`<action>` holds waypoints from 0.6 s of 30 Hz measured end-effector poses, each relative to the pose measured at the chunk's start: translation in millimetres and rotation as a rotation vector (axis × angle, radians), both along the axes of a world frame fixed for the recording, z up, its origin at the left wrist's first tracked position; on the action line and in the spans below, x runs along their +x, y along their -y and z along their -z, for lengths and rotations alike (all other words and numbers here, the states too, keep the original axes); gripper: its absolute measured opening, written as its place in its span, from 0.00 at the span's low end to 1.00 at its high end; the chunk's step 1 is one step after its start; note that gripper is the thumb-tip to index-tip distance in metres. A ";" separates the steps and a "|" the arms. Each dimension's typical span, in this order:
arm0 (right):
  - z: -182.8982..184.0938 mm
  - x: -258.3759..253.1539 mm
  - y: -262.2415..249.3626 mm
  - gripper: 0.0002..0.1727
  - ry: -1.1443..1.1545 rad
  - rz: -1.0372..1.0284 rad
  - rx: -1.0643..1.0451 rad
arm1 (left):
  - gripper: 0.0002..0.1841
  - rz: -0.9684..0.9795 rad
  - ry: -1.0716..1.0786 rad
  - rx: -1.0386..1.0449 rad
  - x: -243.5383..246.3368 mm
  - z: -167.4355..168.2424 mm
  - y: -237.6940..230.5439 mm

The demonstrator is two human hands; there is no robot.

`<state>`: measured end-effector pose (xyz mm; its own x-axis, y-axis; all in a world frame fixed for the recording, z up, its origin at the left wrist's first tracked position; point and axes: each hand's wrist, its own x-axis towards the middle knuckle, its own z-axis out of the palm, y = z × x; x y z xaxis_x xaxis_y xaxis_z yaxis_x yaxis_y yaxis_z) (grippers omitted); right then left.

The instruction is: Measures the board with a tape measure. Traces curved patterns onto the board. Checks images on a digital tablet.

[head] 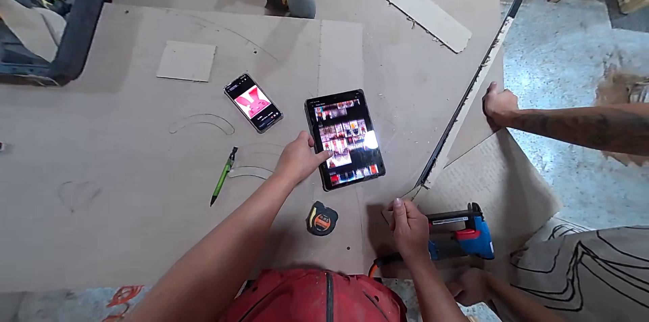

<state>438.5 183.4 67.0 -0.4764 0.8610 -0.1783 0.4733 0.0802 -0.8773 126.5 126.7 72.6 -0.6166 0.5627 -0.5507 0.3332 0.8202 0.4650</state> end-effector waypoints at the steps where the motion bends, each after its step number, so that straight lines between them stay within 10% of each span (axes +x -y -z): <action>1: 0.1 1.0 0.1 0.24 0.005 -0.002 0.002 | 0.32 0.008 -0.008 -0.008 1.0 -0.2 -0.4; 8: 3.9 6.3 1.2 0.24 0.003 0.011 0.002 | 0.45 0.078 0.023 -0.035 2.9 -6.4 1.4; 18: 3.1 7.3 3.0 0.24 -0.005 0.012 0.015 | 0.27 0.026 -0.079 -0.019 -6.3 -1.2 -6.2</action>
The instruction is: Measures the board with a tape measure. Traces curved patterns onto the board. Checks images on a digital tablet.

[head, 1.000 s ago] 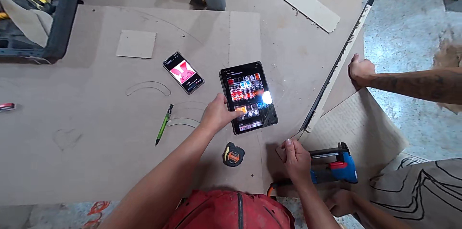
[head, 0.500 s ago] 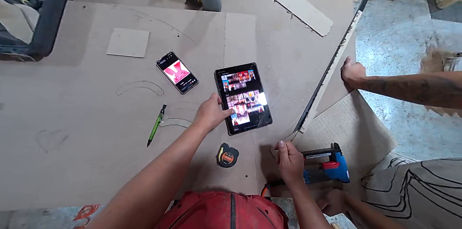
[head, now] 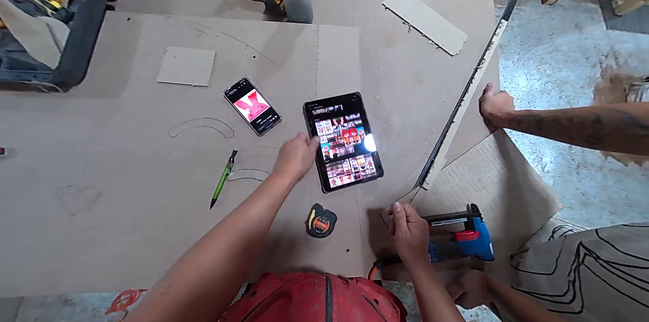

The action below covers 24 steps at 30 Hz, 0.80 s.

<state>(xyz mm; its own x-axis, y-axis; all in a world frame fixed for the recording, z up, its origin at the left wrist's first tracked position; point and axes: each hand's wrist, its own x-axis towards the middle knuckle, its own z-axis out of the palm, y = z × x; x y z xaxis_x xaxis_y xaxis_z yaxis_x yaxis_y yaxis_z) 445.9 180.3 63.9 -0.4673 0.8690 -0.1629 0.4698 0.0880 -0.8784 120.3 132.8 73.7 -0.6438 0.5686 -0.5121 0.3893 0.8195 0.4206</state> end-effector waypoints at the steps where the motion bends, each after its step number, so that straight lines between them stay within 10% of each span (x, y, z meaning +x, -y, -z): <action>1: -0.6 0.6 -0.1 0.24 0.005 0.001 0.003 | 0.31 -0.052 -0.006 0.023 -3.7 1.4 -1.3; 24: -0.6 7.3 1.0 0.25 0.043 0.014 0.001 | 0.26 0.013 0.005 0.049 -2.4 5.8 3.8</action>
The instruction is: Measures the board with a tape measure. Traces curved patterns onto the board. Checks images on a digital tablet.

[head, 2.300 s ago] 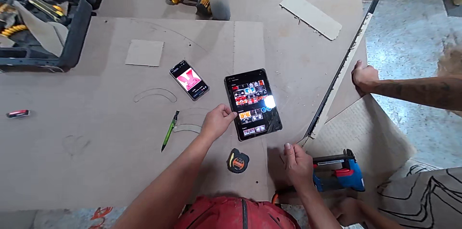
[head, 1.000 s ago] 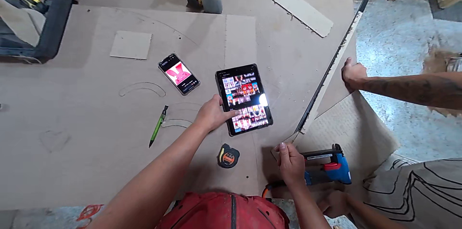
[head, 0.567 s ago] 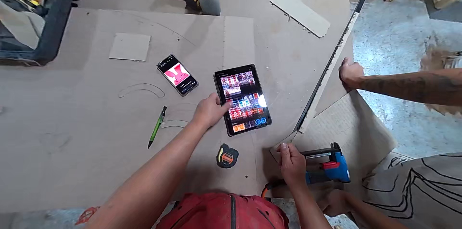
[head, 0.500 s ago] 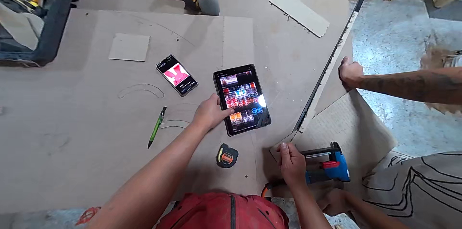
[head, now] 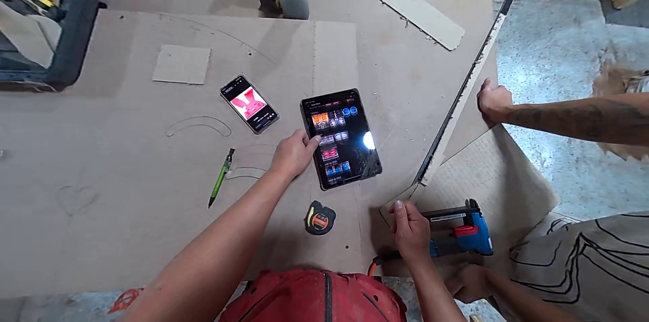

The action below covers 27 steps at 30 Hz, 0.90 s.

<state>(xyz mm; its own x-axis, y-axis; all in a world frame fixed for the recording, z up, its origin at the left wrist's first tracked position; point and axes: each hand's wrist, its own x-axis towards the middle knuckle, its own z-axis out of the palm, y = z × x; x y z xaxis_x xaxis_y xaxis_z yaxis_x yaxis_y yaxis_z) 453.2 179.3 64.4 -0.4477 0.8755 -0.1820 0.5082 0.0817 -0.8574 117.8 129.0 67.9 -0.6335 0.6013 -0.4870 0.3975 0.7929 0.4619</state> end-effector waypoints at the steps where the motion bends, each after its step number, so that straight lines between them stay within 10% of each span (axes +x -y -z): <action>1: 0.3 -0.3 0.0 0.25 -0.003 -0.002 -0.006 | 0.26 -0.004 0.003 -0.003 0.4 -0.2 0.3; 27: 2.9 0.7 1.9 0.24 -0.010 0.012 -0.021 | 0.28 0.027 0.017 -0.046 0.4 -4.1 -0.8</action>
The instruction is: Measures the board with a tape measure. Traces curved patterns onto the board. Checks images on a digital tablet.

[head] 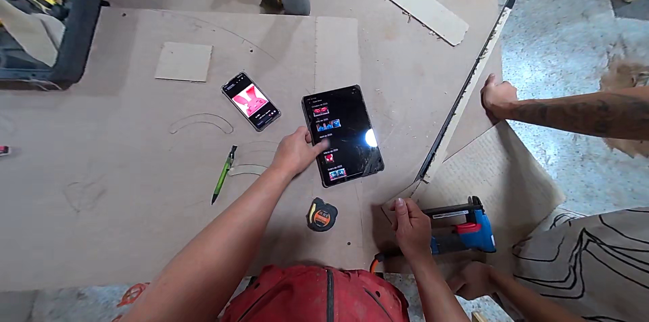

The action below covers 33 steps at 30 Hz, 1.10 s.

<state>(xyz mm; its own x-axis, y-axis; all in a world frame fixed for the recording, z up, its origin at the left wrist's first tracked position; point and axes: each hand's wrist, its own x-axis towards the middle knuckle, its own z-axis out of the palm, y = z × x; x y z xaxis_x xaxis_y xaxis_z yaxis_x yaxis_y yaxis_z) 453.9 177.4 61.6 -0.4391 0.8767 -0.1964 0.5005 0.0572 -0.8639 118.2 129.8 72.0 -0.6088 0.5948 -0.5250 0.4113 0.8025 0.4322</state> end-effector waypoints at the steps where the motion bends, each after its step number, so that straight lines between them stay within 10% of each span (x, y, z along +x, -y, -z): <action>1: 0.4 0.1 0.0 0.24 -0.001 0.002 -0.001 | 0.29 0.001 0.003 -0.006 0.9 -0.5 -0.1; 12: -2.6 -2.8 -0.2 0.24 0.017 -0.009 -0.017 | 0.29 0.008 0.004 -0.007 1.4 0.5 -0.3; 17: -1.2 -3.5 -0.1 0.24 -0.002 -0.024 -0.009 | 0.46 0.066 0.029 -0.040 4.9 -2.9 2.3; 33: -1.9 -4.9 -2.7 0.24 -0.039 -0.014 -0.023 | 0.34 -0.014 0.024 -0.065 5.2 -1.4 -4.1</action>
